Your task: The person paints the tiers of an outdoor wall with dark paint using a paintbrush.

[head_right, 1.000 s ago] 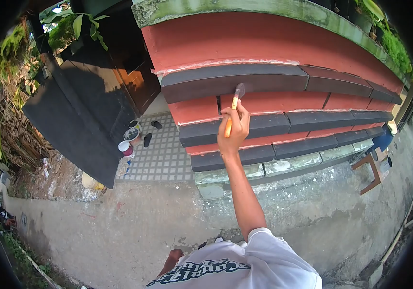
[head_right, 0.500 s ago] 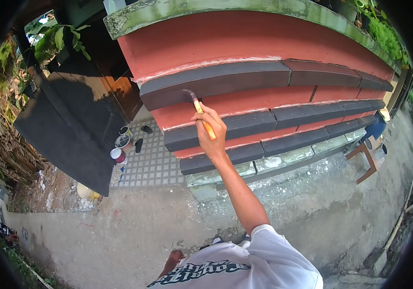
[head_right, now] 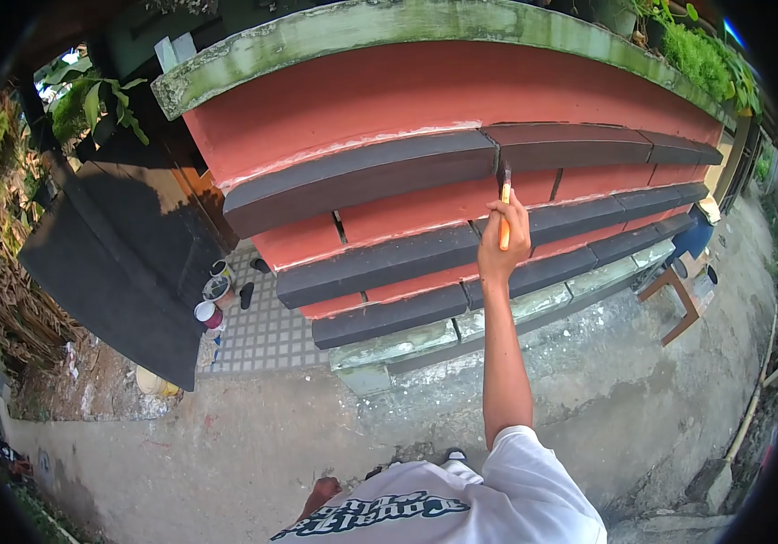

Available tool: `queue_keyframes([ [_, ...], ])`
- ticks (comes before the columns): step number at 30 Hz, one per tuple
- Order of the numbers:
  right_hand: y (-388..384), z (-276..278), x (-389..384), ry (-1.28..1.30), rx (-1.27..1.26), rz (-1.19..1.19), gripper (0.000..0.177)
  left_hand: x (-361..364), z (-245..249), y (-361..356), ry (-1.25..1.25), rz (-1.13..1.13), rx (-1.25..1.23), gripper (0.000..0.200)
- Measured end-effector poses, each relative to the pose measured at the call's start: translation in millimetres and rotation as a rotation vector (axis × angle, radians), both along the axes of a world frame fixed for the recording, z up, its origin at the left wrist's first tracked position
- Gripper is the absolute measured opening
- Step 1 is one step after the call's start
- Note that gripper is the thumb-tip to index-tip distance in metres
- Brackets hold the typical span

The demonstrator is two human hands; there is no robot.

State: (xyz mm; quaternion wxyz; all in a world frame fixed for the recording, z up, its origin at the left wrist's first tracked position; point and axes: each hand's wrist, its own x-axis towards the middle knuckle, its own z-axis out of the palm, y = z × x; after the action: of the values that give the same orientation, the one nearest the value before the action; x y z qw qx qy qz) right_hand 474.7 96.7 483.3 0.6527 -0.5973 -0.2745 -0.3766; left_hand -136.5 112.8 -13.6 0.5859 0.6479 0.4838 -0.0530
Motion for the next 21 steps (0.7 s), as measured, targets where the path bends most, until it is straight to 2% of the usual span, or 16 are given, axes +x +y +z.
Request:
queue_keyframes([
  [6, 50.6, -3.7, -49.3, -0.119, -0.064, 0.100, 0.012, 14.8, 12.6, -18.8, 0.048, -0.022, 0.061, 0.025],
  [8, 61.6, -0.4, -81.2, -0.115, -0.067, 0.278, 0.014, 17.3, 16.2, -23.2, 0.039, -0.060, 0.098, 0.025],
  [11, 68.4, 6.4, -113.5, -0.042, -0.042, 0.670, 0.015, 25.0, 24.0, -30.8, 0.080, -0.162, 0.161, 0.026],
  [13, 64.3, 8.2, -101.1, -0.060, -0.064, 0.633, 0.015, 27.0, 18.8, -37.8, 0.043, -0.151, 0.171, 0.026],
  [16, 46.6, 13.2, -58.8, -0.028, -0.064, 0.564, 0.013, 33.9, 4.2, -39.1, 0.045, -0.003, 0.054, 0.025],
  [18, 25.3, 17.2, -30.9, -0.052, -0.060, 0.436, 0.013, 35.6, 2.3, -38.1, 0.097, -0.081, 0.090, 0.027],
  [20, 4.1, 19.3, -4.6, -0.008, -0.050, 0.332, 0.014, 35.3, 2.3, -34.7, 0.158, -0.360, 0.277, 0.027],
  [21, -6.9, 26.9, 1.5, -0.046, -0.035, 0.241, 0.014, 33.1, -0.8, -35.9, 0.105, -0.239, 0.200, 0.026],
])
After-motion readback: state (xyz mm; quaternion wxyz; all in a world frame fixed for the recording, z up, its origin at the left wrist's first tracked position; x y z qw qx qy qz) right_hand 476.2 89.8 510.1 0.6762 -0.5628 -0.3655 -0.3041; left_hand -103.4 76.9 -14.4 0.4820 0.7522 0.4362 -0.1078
